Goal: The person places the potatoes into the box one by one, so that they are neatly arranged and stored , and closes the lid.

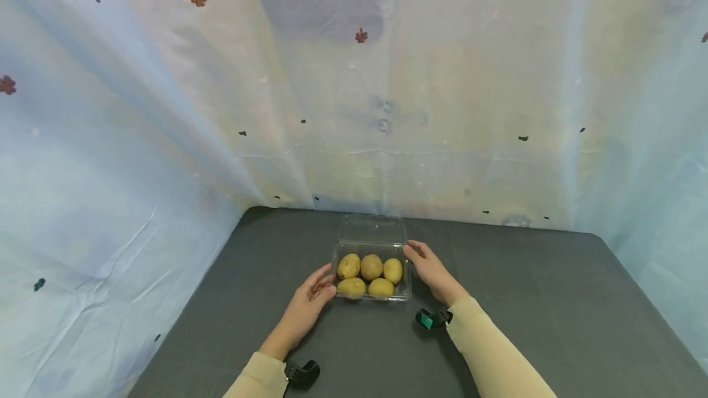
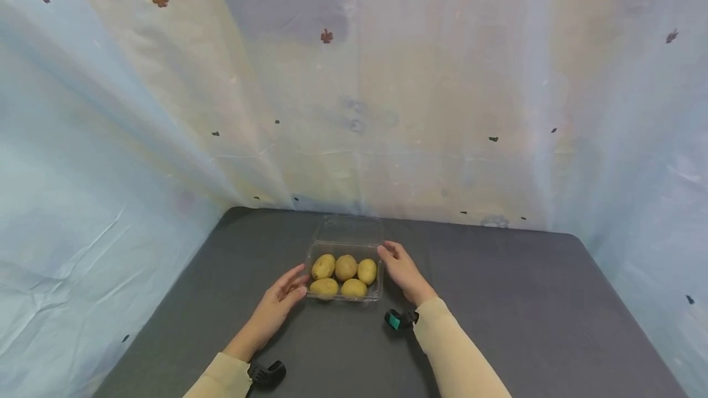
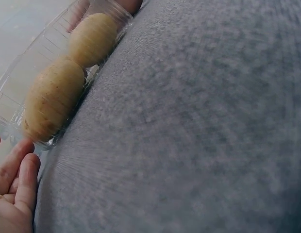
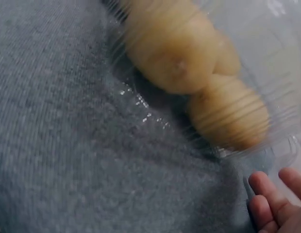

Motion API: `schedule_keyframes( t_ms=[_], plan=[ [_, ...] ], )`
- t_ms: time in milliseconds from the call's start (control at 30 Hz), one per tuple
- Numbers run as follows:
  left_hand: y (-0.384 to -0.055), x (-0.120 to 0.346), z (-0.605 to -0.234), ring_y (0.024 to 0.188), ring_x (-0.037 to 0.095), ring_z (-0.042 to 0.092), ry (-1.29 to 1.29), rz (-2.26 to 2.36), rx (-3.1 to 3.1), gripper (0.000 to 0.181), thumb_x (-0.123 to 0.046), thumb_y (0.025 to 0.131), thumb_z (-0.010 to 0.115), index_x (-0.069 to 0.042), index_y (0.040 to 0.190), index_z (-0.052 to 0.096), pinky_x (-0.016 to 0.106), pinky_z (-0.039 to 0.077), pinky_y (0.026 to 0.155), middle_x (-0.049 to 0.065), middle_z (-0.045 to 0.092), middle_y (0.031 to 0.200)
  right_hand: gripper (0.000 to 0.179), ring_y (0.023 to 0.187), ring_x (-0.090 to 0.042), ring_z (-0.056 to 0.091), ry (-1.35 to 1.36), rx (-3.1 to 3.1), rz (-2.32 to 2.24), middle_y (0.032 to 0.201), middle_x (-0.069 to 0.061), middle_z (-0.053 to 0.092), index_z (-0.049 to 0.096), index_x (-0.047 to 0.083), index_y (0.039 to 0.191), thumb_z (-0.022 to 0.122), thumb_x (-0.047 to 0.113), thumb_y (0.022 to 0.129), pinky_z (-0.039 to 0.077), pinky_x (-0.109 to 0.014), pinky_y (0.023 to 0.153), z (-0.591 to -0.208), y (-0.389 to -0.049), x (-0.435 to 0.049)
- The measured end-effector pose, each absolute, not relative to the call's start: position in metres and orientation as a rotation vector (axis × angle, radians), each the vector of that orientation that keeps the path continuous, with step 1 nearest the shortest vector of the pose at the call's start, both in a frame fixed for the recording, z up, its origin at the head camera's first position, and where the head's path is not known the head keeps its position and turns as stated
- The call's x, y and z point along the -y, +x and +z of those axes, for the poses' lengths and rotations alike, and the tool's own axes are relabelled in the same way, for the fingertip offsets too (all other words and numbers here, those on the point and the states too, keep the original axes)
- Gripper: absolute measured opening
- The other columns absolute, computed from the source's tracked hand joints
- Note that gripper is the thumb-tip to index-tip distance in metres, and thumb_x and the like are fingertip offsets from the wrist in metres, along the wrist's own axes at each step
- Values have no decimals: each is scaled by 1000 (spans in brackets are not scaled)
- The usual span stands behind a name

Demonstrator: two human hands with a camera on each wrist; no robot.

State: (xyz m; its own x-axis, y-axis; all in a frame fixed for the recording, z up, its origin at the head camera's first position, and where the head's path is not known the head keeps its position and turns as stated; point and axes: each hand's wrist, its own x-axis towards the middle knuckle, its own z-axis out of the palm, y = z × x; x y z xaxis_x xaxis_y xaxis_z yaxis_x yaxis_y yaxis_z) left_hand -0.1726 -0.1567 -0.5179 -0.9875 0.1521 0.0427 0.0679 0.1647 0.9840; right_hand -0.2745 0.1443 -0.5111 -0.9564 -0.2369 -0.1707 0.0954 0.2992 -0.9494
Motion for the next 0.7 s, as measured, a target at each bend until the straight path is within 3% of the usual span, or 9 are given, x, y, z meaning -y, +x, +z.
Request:
schedule_keyframes(
  t_ms=[233,467,700],
  plan=[
    [-189,162,-531,129,24,46,142,1943,-2344,53,-34,99,56,-25,148,37,51,35,106,6,52,138,65,137,-33,32,-161,-2249,-1759,149,-11,36,35,21,150,50,55,96,26,-59,109,-514,-274,-146],
    [-213,161,-522,124,26,51,66,1841,-2342,50,-39,100,53,-22,146,42,50,39,103,6,52,138,67,131,-31,41,-140,-2270,-1775,141,-9,44,34,25,150,52,56,94,31,-57,106,-516,-271,-145],
    [-234,165,-518,128,33,46,66,1786,-2323,49,-39,102,47,-17,146,42,56,34,105,9,47,144,67,131,-30,41,-168,-2290,-1785,142,-8,44,33,26,151,51,57,95,29,-58,107,-519,-269,-145]
  ],
)
